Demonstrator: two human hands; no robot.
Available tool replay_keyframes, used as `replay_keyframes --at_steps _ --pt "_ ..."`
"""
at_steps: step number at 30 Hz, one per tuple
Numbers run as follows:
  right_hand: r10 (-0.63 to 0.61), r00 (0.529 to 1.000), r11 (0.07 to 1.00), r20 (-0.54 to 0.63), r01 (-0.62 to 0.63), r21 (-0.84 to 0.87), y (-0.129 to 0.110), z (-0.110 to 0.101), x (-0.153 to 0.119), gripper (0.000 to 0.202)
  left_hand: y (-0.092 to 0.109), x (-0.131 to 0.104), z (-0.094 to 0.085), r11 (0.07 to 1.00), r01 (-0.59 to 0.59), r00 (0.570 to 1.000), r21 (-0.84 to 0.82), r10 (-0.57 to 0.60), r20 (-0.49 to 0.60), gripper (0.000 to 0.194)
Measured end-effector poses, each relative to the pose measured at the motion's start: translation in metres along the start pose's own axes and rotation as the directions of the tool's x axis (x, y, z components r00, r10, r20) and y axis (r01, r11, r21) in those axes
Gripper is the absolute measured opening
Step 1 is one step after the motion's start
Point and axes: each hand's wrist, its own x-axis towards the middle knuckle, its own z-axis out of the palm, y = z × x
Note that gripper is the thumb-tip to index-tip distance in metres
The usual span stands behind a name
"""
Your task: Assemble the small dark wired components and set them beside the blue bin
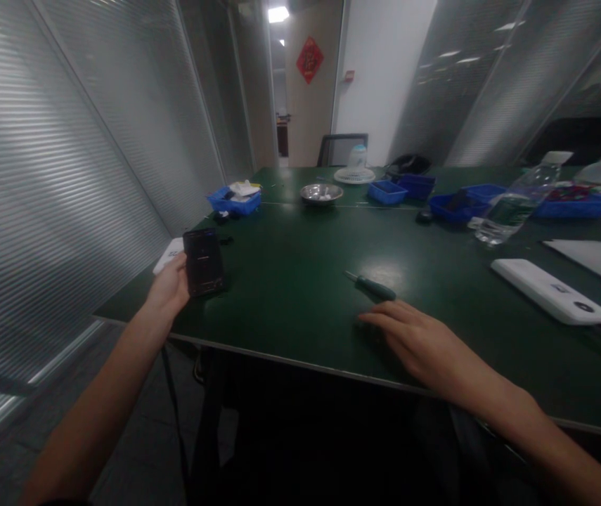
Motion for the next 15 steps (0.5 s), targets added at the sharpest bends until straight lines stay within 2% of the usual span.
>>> replay_keyframes --at_steps 4,6,8,10,12,15 --pt "-0.121 0.993 0.991 0.003 0.121 -0.055 0.002 -0.005 -0.016 0.051 0.0 0.002 -0.003 0.999 0.004 1.0 0.047 -0.006 0.03 0.027" --pt "-0.139 0.99 0.981 -0.009 0.136 -0.138 0.008 -0.015 -0.035 0.042 0.0 0.004 -0.004 0.999 0.001 0.999 0.052 -0.004 0.052 0.027" --pt "-0.074 0.994 0.943 -0.08 0.044 -0.331 0.019 -0.026 -0.057 0.034 0.0 0.005 -0.005 0.999 0.006 0.998 0.046 -0.009 0.067 0.026" --pt "-0.027 0.984 0.877 -0.176 -0.062 -0.477 0.029 -0.034 -0.075 0.035 -0.001 0.007 -0.005 1.0 0.007 0.998 0.029 -0.008 0.06 0.024" --pt "-0.026 0.972 0.863 -0.233 -0.096 -0.495 0.029 -0.034 -0.083 0.035 -0.002 0.008 -0.006 1.0 0.001 0.999 0.013 -0.002 0.043 0.021" --pt "-0.033 0.962 0.921 -0.271 -0.076 -0.382 0.01 -0.019 -0.079 0.043 -0.003 0.008 -0.006 1.0 -0.002 0.999 0.002 0.002 0.034 0.022"
